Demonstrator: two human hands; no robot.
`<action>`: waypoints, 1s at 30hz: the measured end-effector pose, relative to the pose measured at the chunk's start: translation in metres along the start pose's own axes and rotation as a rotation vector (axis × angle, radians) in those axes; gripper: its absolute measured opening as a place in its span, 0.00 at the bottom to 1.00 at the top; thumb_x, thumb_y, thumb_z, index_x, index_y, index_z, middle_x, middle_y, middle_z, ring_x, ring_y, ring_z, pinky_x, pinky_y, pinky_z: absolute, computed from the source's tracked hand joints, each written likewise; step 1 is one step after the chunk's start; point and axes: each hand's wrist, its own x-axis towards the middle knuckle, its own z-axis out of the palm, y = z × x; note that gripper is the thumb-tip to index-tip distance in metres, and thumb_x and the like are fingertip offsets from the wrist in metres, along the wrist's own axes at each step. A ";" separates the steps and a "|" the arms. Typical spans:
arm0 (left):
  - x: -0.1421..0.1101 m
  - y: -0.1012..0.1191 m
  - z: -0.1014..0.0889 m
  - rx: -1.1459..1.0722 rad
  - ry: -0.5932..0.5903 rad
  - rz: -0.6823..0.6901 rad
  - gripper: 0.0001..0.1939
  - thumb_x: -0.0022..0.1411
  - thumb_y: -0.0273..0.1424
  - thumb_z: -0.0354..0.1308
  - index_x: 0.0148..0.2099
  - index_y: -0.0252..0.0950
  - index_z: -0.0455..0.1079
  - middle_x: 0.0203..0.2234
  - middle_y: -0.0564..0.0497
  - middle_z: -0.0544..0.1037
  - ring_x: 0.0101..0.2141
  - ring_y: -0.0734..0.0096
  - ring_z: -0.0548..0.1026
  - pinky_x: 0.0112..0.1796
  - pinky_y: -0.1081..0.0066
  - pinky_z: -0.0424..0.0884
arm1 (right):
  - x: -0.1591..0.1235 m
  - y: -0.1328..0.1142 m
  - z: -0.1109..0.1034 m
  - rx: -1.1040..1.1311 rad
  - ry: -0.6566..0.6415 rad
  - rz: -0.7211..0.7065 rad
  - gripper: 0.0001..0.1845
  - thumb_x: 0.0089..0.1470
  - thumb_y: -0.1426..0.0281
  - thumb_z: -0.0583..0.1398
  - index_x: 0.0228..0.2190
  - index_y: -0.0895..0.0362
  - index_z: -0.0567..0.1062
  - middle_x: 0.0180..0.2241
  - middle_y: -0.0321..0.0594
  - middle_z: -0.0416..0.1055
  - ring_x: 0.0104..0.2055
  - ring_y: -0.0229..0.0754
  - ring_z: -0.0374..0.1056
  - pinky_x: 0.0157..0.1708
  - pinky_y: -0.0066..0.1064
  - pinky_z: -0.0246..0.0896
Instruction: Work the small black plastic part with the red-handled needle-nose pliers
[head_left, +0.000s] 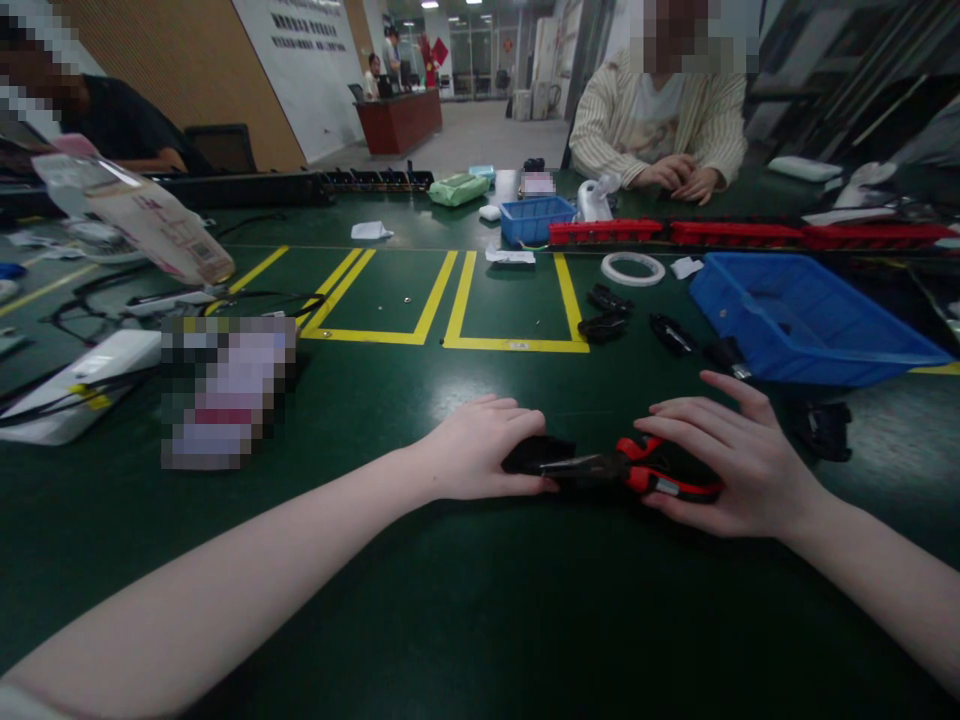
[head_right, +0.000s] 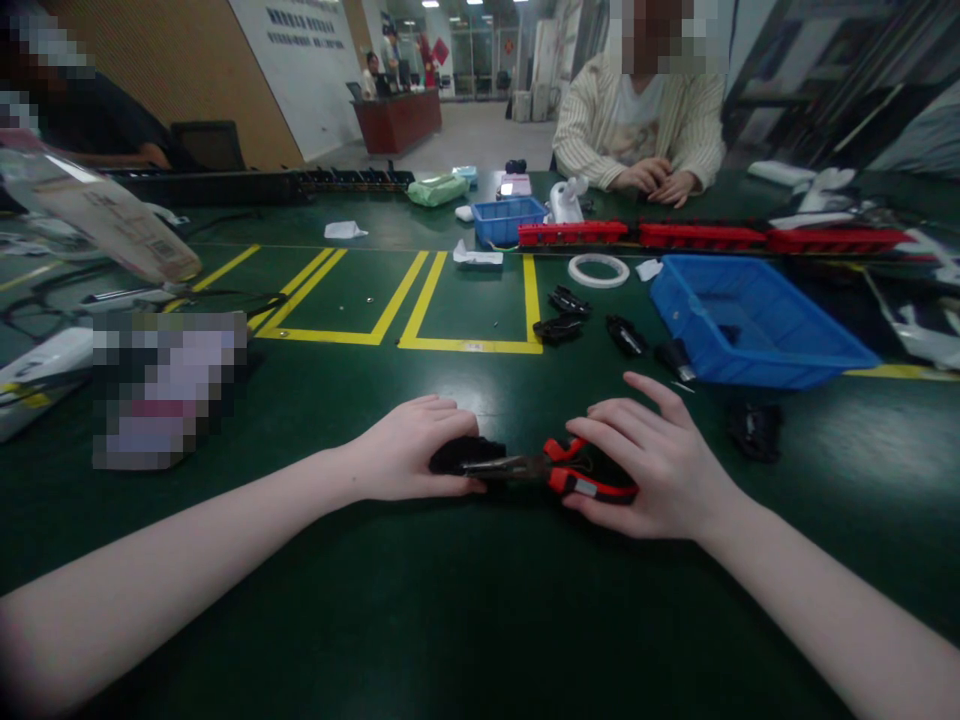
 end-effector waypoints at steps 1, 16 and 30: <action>0.000 0.000 0.000 -0.003 -0.001 0.002 0.19 0.60 0.46 0.59 0.38 0.34 0.67 0.28 0.53 0.72 0.29 0.68 0.69 0.31 0.71 0.60 | 0.000 0.000 0.000 -0.003 0.001 -0.006 0.25 0.51 0.59 0.61 0.49 0.56 0.68 0.38 0.46 0.75 0.41 0.50 0.73 0.58 0.55 0.53; 0.000 0.000 -0.001 0.014 -0.013 -0.010 0.19 0.60 0.48 0.59 0.38 0.35 0.66 0.28 0.53 0.72 0.29 0.68 0.70 0.31 0.70 0.62 | 0.001 0.000 0.001 0.021 -0.004 0.015 0.21 0.50 0.58 0.61 0.44 0.55 0.70 0.35 0.42 0.76 0.39 0.51 0.73 0.57 0.54 0.53; -0.001 -0.001 0.000 0.030 -0.003 -0.002 0.20 0.61 0.49 0.57 0.38 0.35 0.66 0.28 0.52 0.72 0.29 0.67 0.70 0.31 0.69 0.63 | 0.001 0.001 -0.001 0.002 0.024 0.006 0.20 0.51 0.59 0.60 0.44 0.56 0.70 0.33 0.44 0.74 0.37 0.51 0.72 0.54 0.56 0.57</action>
